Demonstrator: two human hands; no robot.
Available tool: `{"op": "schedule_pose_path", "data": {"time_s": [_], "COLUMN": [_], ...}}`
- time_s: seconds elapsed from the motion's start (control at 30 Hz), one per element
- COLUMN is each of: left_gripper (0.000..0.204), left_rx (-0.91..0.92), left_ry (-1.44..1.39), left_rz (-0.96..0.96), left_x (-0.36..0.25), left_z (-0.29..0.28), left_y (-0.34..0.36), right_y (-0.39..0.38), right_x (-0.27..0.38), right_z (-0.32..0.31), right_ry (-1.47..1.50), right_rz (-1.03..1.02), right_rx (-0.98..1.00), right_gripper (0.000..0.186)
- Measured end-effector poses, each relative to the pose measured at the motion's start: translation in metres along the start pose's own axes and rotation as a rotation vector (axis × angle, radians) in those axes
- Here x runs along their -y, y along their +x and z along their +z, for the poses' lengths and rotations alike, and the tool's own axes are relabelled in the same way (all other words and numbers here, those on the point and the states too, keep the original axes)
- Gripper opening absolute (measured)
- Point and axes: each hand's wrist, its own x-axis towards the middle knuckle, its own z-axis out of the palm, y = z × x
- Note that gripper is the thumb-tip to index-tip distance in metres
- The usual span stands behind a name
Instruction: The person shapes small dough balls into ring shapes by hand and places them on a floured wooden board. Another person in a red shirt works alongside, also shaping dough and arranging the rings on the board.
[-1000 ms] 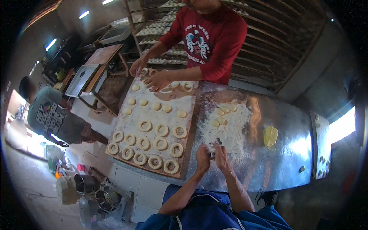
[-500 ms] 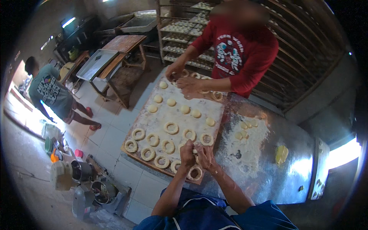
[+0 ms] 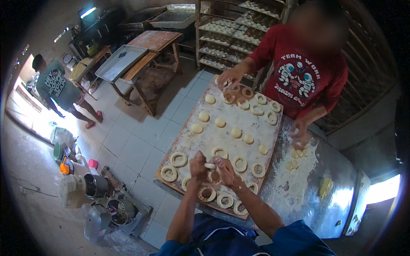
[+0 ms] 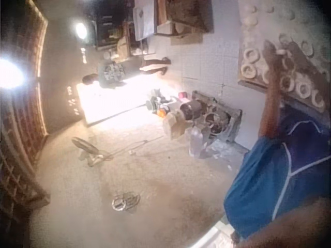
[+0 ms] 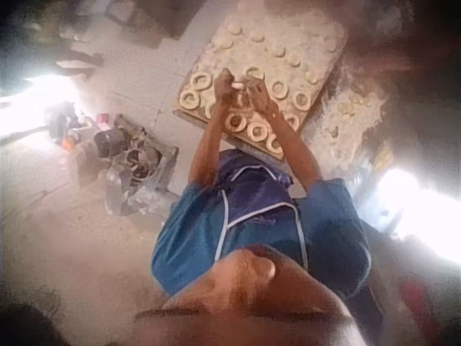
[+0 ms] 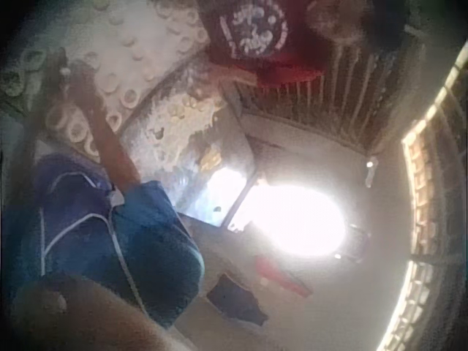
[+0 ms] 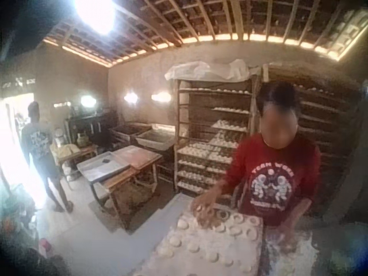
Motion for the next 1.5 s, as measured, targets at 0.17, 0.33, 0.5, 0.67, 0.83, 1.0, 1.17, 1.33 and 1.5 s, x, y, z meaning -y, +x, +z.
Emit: {"op": "schedule_pose_path", "data": {"time_s": [0.17, 0.33, 0.5, 0.67, 0.83, 1.0, 1.17, 1.33, 1.5], "left_gripper": [0.031, 0.019, 0.02, 0.022, 0.025, 0.019, 0.015, 0.02, 0.027], "left_rx": [0.15, 0.308, 0.275, 0.242, 0.199, 0.37, 0.627, 0.833, 0.906], "left_ry": [0.388, 0.568, 0.482, 0.45, 0.471, 0.194, -0.018, -0.16, -0.283], "left_rz": [-0.434, -0.103, -0.079, -0.12, -0.174, -0.246, -0.043, -0.109, -0.276], "left_x": [0.005, 0.019, 0.022, 0.02, -0.041, -0.096, -0.143, -0.169, -0.168], "left_z": [-0.012, -0.027, -0.03, -0.022, -0.028, 0.027, 0.133, 0.23, 0.288], "left_y": [0.066, 0.073, 0.064, 0.062, 0.029, -0.02, -0.087, -0.172, -0.217], "right_y": [0.063, 0.143, 0.181, 0.185, 0.062, -0.149, -0.251, -0.269, -0.29], "right_x": [0.047, -0.036, -0.079, -0.037, 0.032, 0.059, 0.045, 0.056, 0.089], "right_z": [0.011, -0.007, -0.001, -0.008, -0.06, -0.22, -0.318, -0.33, -0.3], "right_ry": [-0.813, -1.108, -1.037, -0.877, -0.628, -0.929, -1.198, -1.114, -0.406], "right_rz": [0.362, -0.375, -0.321, -0.043, -0.032, 0.354, 0.419, 0.224, 0.277], "right_rx": [0.048, 0.14, 0.297, 0.337, -0.1, -0.534, -0.795, -0.708, -0.818], "right_gripper": [0.035, 0.036, 0.036, 0.036, 0.04, 0.027, 0.025, 0.025, 0.042]}}
